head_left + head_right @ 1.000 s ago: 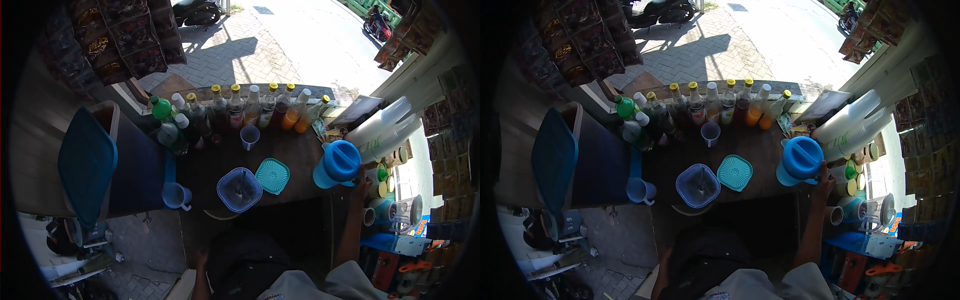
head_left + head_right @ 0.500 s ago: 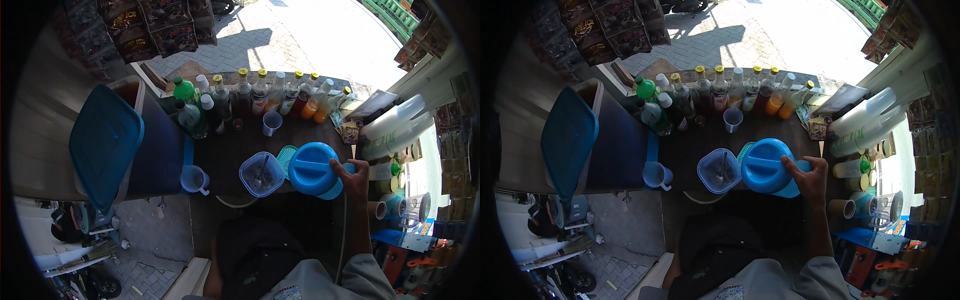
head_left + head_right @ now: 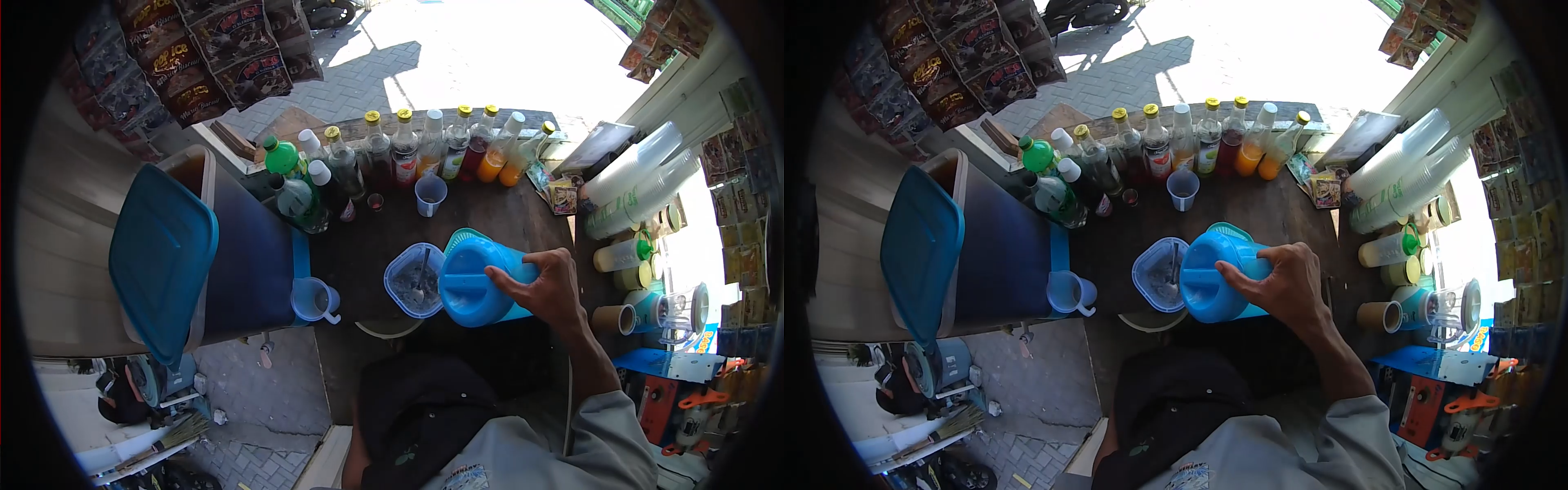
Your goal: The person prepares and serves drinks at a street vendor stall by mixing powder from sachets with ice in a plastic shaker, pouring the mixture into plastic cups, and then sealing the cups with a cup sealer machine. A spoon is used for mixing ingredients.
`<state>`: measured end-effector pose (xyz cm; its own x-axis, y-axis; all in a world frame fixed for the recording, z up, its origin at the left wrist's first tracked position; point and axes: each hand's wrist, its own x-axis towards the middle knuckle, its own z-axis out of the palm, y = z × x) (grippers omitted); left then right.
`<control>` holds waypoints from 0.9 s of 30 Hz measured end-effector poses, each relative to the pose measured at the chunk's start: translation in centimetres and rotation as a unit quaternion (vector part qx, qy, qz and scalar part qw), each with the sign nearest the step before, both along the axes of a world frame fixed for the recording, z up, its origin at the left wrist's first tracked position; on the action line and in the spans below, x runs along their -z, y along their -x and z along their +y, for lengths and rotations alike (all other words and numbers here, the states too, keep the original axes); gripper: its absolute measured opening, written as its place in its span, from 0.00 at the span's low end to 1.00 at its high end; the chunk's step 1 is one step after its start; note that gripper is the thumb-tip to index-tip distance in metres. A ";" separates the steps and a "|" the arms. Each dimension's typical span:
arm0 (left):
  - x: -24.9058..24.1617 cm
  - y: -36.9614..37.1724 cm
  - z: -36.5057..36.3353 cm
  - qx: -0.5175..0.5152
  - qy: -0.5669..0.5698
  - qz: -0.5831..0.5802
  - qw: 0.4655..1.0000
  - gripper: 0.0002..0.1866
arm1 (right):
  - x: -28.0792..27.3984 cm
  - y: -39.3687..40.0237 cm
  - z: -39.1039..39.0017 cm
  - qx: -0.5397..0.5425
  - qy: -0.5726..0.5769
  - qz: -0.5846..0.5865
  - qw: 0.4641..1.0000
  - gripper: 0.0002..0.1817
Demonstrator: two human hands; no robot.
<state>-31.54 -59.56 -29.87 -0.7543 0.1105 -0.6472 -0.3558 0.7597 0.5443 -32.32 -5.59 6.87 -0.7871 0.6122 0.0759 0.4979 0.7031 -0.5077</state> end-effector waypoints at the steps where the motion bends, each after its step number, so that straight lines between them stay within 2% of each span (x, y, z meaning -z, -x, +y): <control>1: 0.1 0.1 0.1 0.000 -0.002 -0.001 1.000 0.17 | 0.0 0.1 0.1 -0.016 0.009 -0.026 0.999 0.29; 4: 0.5 0.3 0.2 -0.002 -0.007 -0.004 1.000 0.17 | 0.3 0.3 -0.2 -0.045 0.004 0.030 0.999 0.29; 10: 1.2 0.4 1.0 -0.009 -0.020 -0.011 1.000 0.17 | 0.0 0.5 -0.6 -0.057 0.009 -0.012 0.998 0.30; 17: 1.3 1.1 2.3 -0.015 -0.034 -0.016 0.999 0.17 | 0.8 0.2 -0.3 -0.052 0.031 0.006 0.998 0.30; 20: 1.1 1.7 2.9 -0.013 -0.038 -0.018 0.999 0.17 | 0.9 0.1 -0.2 -0.054 0.000 -0.009 0.998 0.30; 23: 1.1 2.3 3.8 -0.015 -0.045 -0.019 0.999 0.16 | 1.5 -0.4 0.6 -0.042 -0.033 0.044 0.998 0.30; 25: 0.5 2.8 5.1 -0.019 -0.052 -0.019 0.998 0.16 | 2.8 -1.2 1.5 -0.019 -0.026 0.153 0.988 0.29; 27: 0.0 3.0 6.0 -0.022 -0.054 -0.021 0.998 0.16 | 4.6 -2.1 2.0 0.008 0.007 0.197 0.980 0.29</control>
